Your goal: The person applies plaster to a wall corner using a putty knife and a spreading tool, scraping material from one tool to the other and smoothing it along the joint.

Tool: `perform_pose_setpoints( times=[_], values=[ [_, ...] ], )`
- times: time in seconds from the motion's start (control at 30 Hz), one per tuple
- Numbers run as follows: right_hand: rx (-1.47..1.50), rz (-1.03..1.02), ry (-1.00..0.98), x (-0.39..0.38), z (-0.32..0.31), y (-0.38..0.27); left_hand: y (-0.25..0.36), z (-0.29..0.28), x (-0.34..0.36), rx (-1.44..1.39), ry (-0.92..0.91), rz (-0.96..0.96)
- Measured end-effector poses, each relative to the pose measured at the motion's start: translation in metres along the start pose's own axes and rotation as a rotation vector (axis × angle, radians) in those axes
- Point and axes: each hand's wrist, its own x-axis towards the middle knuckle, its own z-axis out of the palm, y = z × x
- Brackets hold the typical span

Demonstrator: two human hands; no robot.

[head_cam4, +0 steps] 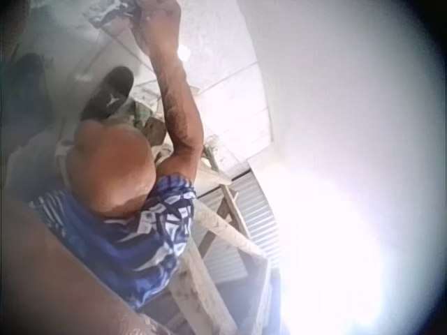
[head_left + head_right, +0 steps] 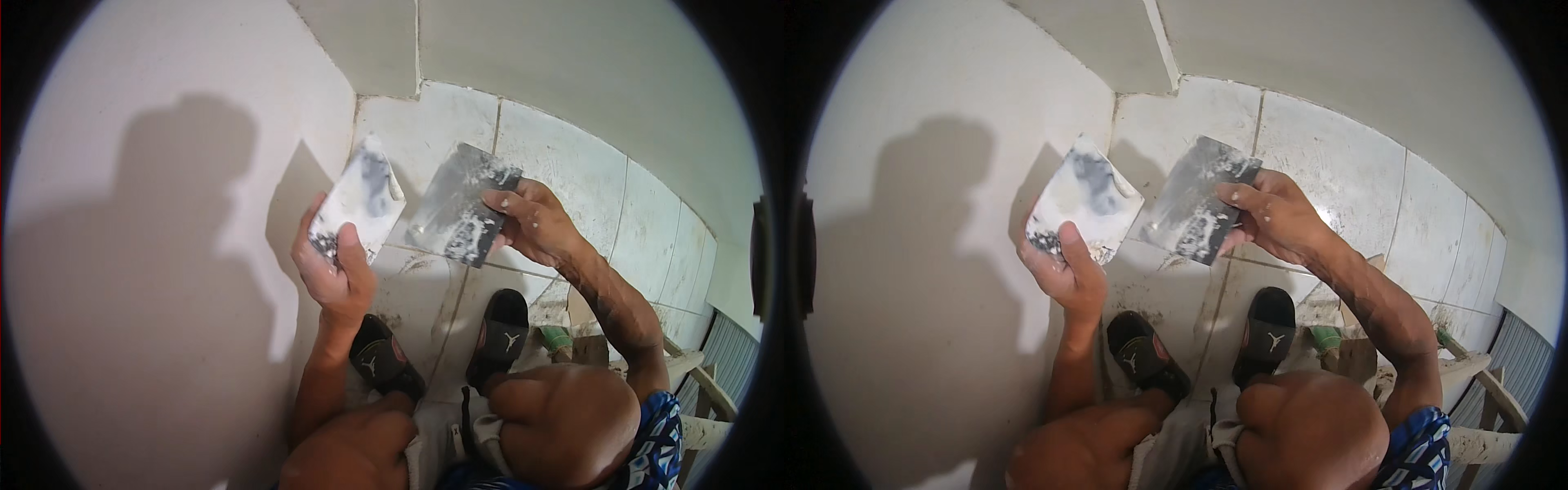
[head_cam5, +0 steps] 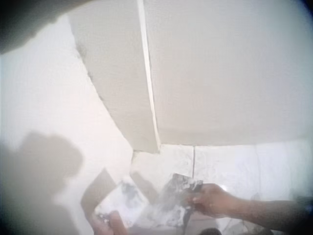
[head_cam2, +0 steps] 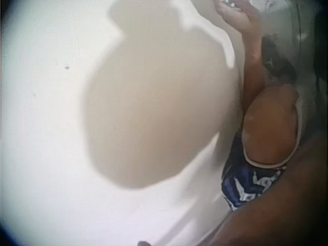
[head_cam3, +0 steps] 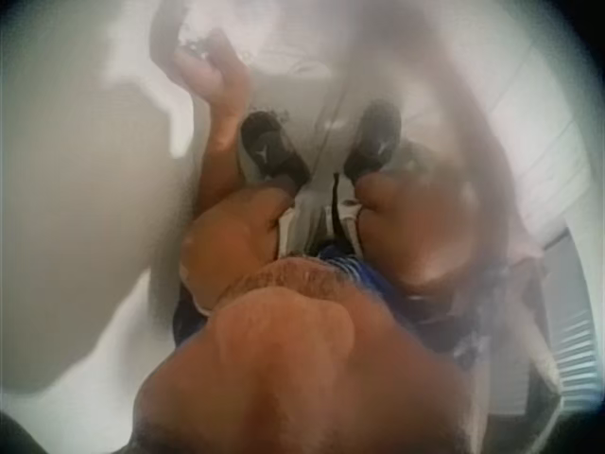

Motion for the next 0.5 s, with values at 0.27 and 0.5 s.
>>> perform_pose_setpoints(
  times=[0.27, 0.5],
  values=[
    [0.176, -0.046, 0.022, 0.011, 0.01, -0.006, 0.004, -0.008, -0.002, -0.055, -0.381, 0.188],
    [0.214, -0.084, -0.012, 0.017, -0.001, -0.002, -0.011, -0.006, -0.009, -0.057, -0.444, 0.317]
  ],
)
